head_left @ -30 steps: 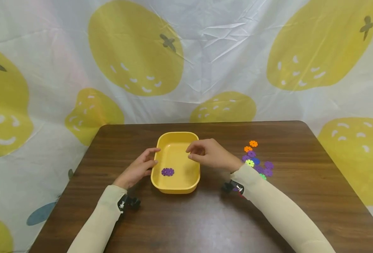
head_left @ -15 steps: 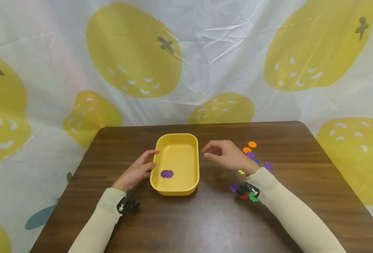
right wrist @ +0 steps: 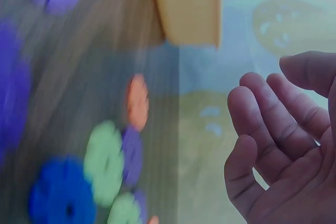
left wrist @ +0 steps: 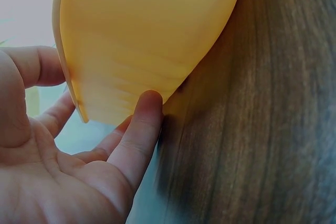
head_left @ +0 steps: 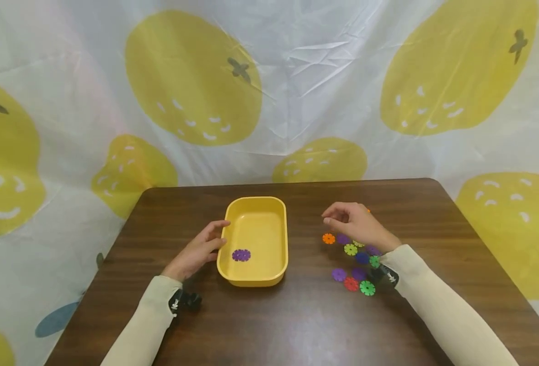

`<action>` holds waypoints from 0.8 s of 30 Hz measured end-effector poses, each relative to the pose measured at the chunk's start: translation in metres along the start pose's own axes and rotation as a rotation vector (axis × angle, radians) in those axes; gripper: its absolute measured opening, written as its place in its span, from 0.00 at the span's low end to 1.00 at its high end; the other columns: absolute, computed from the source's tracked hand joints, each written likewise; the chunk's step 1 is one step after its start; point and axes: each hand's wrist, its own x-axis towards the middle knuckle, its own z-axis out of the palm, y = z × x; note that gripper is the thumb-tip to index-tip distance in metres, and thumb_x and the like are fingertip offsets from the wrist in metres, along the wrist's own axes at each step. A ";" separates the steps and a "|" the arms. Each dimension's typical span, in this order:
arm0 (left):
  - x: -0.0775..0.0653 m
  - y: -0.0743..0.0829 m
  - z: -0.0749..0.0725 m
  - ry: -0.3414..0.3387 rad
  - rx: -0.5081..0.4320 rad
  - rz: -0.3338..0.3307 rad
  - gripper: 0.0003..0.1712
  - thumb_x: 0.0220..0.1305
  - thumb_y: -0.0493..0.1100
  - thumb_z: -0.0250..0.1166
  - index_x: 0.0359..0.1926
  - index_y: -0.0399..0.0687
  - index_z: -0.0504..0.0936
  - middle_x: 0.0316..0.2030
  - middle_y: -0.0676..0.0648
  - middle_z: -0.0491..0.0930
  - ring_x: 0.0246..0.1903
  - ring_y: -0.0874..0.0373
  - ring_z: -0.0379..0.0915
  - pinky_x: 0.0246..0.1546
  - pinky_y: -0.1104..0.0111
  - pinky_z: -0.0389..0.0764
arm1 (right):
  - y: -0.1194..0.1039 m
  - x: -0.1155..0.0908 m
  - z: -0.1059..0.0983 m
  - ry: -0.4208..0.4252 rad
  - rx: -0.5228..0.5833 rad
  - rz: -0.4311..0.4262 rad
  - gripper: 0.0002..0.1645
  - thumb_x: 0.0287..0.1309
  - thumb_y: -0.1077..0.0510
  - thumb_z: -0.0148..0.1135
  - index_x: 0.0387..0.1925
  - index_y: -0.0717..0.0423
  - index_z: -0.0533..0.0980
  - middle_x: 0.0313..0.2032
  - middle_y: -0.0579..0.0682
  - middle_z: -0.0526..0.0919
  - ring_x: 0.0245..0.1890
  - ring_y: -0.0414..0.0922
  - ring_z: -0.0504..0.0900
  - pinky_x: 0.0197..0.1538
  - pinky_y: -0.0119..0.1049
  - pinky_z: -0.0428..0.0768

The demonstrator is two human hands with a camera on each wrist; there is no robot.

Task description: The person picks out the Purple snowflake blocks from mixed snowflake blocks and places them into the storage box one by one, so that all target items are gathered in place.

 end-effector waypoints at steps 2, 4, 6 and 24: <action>0.000 0.000 0.000 0.000 -0.004 0.006 0.31 0.81 0.43 0.56 0.80 0.58 0.61 0.66 0.33 0.69 0.63 0.44 0.75 0.62 0.54 0.83 | 0.009 -0.001 -0.006 0.014 -0.018 0.015 0.11 0.73 0.46 0.66 0.50 0.44 0.84 0.41 0.57 0.91 0.35 0.53 0.90 0.37 0.39 0.86; 0.001 0.000 0.000 0.003 -0.005 0.006 0.31 0.81 0.43 0.56 0.79 0.59 0.61 0.66 0.33 0.69 0.63 0.44 0.75 0.61 0.54 0.83 | 0.018 0.000 -0.012 0.033 -0.039 0.032 0.12 0.73 0.46 0.66 0.50 0.45 0.84 0.41 0.56 0.91 0.35 0.52 0.89 0.36 0.38 0.85; 0.001 0.001 0.000 0.003 -0.008 0.008 0.31 0.81 0.43 0.56 0.79 0.60 0.61 0.66 0.33 0.69 0.63 0.44 0.75 0.61 0.54 0.83 | 0.026 0.000 -0.017 0.048 -0.055 0.044 0.12 0.73 0.46 0.66 0.50 0.47 0.84 0.41 0.55 0.91 0.35 0.52 0.88 0.37 0.38 0.84; 0.002 -0.005 0.001 -0.003 -0.002 -0.005 0.30 0.81 0.45 0.57 0.78 0.64 0.62 0.68 0.36 0.68 0.66 0.45 0.73 0.66 0.50 0.80 | 0.075 -0.016 -0.046 0.029 -0.269 0.131 0.13 0.66 0.53 0.72 0.48 0.54 0.85 0.39 0.47 0.89 0.41 0.45 0.84 0.48 0.44 0.80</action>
